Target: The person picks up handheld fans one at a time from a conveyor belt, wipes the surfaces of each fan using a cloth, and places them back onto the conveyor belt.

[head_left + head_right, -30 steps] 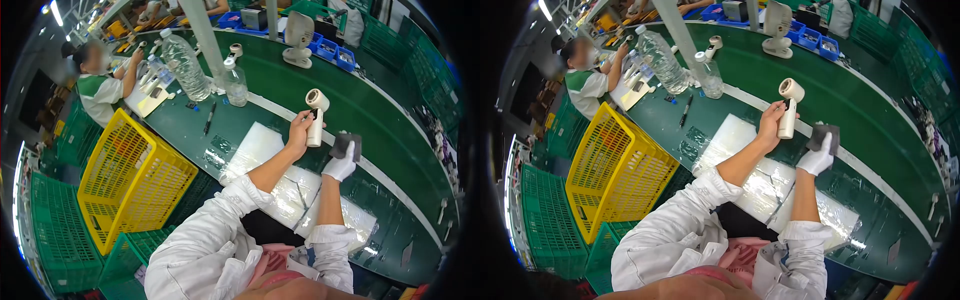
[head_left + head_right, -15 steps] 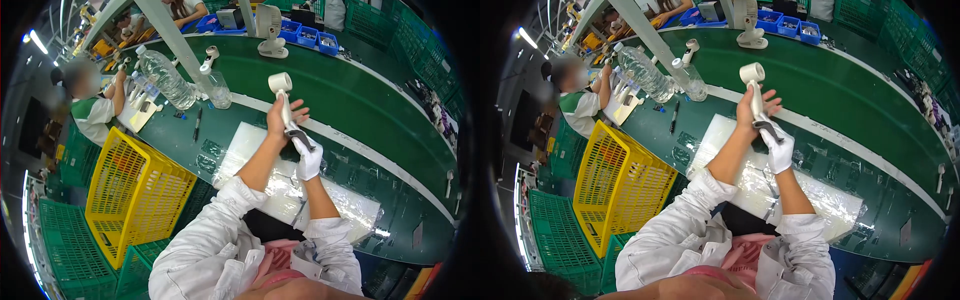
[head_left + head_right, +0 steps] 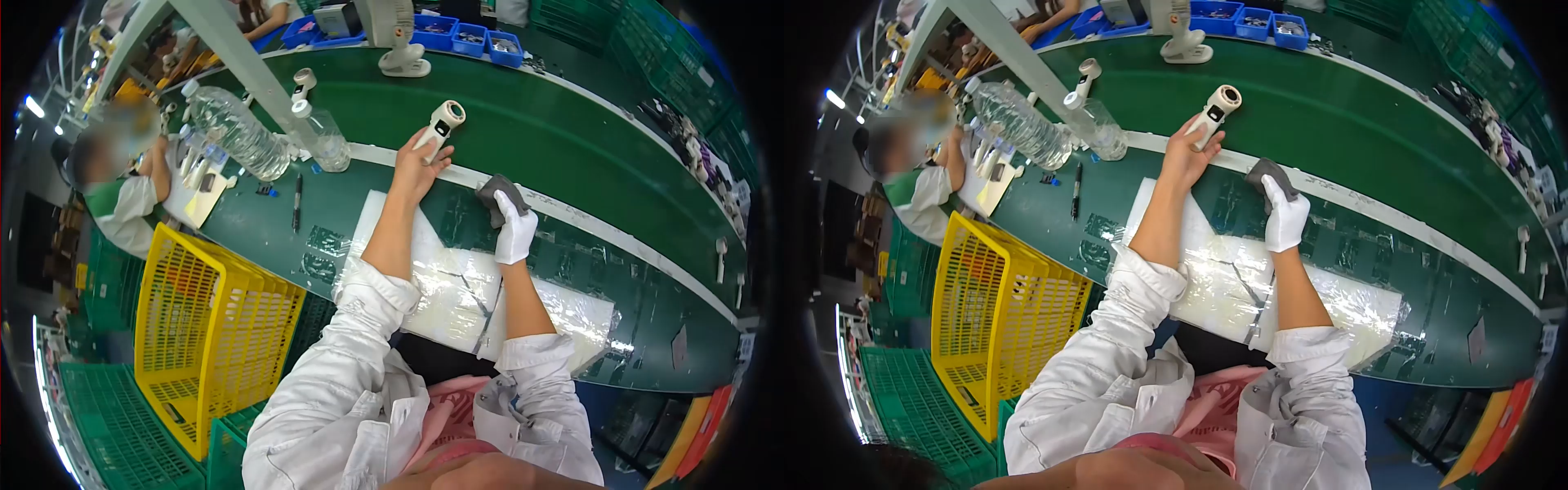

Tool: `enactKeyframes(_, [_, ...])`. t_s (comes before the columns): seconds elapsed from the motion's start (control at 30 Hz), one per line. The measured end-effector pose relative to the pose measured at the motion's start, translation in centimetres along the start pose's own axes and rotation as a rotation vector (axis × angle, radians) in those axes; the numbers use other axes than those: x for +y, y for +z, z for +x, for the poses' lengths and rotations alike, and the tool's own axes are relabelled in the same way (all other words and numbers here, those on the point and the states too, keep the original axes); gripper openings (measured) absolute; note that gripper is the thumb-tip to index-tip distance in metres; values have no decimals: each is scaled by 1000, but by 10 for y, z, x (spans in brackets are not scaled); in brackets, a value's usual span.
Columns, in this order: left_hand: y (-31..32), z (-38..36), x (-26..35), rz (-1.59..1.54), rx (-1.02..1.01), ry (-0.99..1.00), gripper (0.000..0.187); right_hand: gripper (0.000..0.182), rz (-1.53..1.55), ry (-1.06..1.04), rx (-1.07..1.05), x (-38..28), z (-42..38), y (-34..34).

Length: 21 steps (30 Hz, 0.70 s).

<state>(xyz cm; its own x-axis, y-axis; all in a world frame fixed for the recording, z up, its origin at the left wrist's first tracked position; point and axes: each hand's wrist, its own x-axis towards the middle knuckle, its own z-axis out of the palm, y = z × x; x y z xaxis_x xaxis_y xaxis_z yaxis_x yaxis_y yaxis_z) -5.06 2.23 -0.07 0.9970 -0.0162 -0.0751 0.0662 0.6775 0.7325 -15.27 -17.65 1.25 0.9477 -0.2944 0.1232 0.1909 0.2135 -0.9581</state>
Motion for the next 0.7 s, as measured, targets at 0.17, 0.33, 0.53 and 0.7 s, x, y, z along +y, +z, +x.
enactKeyframes(0.17, [5, -8, 13, -668, -67, -54, 59, 23, 46, 25, -24, 6, 6, 3])
enactKeyframes(0.33, [9, -14, 18, -767, -44, 11, 72, 23, 41, 122, -79, 4, 5, 2])
enactKeyframes(0.53, [-2, 0, 11, -561, 60, -102, 64, 25, 216, 133, -107, 7, 10, 5])
enactKeyframes(0.7, [-24, 12, 0, -487, 13, -98, 80, 30, 367, 206, -78, 6, 14, 3])
